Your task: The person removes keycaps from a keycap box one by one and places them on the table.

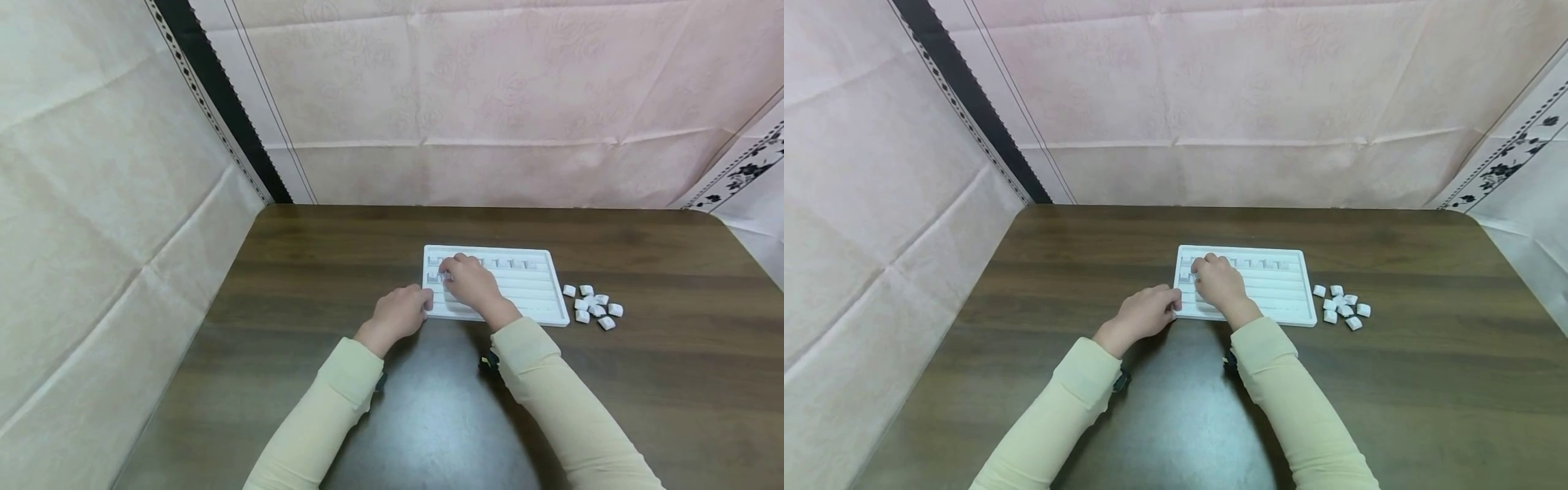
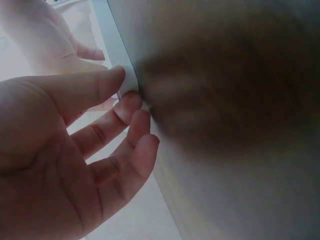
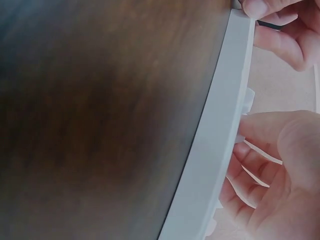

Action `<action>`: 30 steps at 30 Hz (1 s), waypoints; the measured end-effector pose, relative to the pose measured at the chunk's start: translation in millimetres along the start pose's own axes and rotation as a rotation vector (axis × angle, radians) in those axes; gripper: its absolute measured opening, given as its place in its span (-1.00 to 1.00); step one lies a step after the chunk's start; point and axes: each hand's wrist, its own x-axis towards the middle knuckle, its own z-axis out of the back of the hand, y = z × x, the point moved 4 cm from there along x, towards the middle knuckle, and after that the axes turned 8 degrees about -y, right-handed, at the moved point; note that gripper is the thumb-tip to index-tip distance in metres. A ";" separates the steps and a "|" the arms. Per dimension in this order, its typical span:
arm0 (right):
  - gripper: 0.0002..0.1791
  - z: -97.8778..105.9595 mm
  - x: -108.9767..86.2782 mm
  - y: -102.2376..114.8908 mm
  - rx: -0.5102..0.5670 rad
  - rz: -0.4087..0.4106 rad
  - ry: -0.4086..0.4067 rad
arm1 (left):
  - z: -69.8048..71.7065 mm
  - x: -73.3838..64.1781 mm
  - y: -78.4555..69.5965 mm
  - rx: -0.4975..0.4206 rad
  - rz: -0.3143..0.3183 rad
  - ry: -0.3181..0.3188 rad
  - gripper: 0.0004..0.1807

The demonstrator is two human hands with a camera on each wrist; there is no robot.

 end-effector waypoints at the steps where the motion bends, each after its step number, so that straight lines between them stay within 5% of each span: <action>1: -0.72 0.2 0.0 0.1 0.001 -0.003 0.000 | 0.2 0.0 -0.1 0.002 0.001 0.001 -0.89; 17: -0.73 9.9 -1.5 -8.9 0.020 -0.021 -0.011 | 1.2 0.6 -0.6 0.018 0.000 0.003 -0.87; 30: -0.72 29.4 -12.7 -39.6 0.072 -0.098 -0.032 | 1.4 0.5 -1.5 0.029 -0.015 -0.012 -0.89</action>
